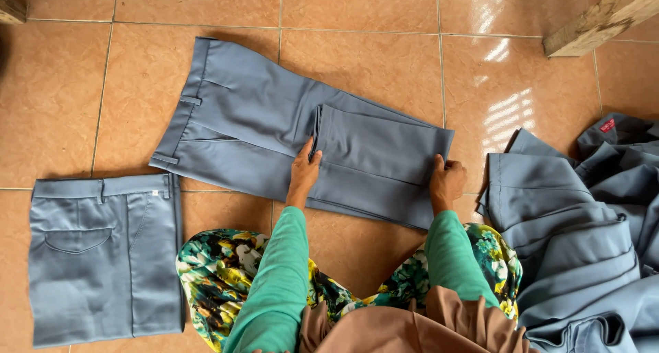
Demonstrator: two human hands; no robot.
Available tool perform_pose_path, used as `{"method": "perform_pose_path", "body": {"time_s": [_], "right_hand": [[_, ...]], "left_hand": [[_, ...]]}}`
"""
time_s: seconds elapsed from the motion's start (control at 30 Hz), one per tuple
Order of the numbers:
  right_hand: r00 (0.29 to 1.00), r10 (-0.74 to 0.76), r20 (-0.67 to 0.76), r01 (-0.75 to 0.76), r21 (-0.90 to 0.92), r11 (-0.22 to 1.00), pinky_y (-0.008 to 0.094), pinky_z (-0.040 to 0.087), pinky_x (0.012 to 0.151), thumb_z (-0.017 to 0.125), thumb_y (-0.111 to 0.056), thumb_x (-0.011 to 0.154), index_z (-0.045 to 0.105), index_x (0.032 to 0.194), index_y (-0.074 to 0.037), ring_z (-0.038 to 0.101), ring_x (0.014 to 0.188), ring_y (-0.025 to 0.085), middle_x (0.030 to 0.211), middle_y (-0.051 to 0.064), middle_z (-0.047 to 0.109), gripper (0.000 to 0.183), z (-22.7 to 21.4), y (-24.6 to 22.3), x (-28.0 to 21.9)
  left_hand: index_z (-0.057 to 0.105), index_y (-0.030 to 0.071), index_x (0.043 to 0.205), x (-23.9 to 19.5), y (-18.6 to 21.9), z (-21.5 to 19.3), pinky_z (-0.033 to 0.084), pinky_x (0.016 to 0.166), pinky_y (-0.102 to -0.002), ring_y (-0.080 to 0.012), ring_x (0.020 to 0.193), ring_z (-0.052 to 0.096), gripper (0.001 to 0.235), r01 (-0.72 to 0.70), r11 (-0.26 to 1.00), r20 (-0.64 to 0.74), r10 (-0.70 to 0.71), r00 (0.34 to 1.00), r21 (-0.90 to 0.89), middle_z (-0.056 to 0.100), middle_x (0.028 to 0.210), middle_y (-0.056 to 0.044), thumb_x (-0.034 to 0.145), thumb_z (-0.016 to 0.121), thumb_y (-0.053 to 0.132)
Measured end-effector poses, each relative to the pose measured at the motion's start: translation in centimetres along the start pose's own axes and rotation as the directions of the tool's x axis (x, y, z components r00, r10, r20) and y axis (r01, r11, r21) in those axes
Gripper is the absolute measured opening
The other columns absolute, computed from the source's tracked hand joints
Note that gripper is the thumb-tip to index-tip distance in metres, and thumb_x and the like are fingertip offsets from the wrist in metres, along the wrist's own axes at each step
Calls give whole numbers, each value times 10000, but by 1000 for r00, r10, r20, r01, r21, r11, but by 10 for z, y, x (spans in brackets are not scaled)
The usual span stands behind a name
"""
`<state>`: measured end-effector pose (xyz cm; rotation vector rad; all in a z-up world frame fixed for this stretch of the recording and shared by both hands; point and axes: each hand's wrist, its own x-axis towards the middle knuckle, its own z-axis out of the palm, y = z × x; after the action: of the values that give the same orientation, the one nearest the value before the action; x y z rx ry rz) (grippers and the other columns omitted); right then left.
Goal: The person sits on a tiled floor and folds two pairs of gray trousers by hand. They smooth the fabric, fold the legs, and then fold the trousers into neat rectangles, placing each finished pair aside.
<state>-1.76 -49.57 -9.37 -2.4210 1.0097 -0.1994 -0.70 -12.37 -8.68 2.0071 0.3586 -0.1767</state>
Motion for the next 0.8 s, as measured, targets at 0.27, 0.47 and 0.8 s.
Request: {"method": "perform_pose_path", "body": {"time_s": [0.27, 0.47, 0.8], "right_hand": [[987, 38, -159, 16, 325, 946, 415, 542, 721, 836, -361, 899, 787, 1004, -130, 657, 815, 317, 855, 105, 644, 259, 43, 71, 33], [923, -259, -284, 270, -1, 963, 551, 475, 945, 841, -223, 872, 620, 1309, -142, 536, 1107, 436, 1219, 158, 510, 497, 12, 18, -8], [716, -695, 72, 686, -258, 680, 475, 180, 1236, 428, -403, 1101, 472, 1555, -245, 314, 1535, 241, 1629, 67, 423, 482, 44, -40, -101]], "left_hand": [[577, 399, 1446, 13, -27, 7, 532, 1015, -409, -283, 1213, 649, 472, 104, 985, 17, -103, 995, -138, 698, 1278, -92, 996, 614, 264], [554, 332, 1442, -7, 4, 35, 510, 937, -452, -309, 1179, 621, 427, -104, 948, -387, 220, 895, 300, 628, 1290, -102, 1017, 535, 295], [312, 241, 1596, -52, 34, 100, 151, 1260, -541, -330, 1547, 227, 524, -573, 494, 303, 523, 797, 654, 275, 1674, -95, 1087, 334, 363]]}}
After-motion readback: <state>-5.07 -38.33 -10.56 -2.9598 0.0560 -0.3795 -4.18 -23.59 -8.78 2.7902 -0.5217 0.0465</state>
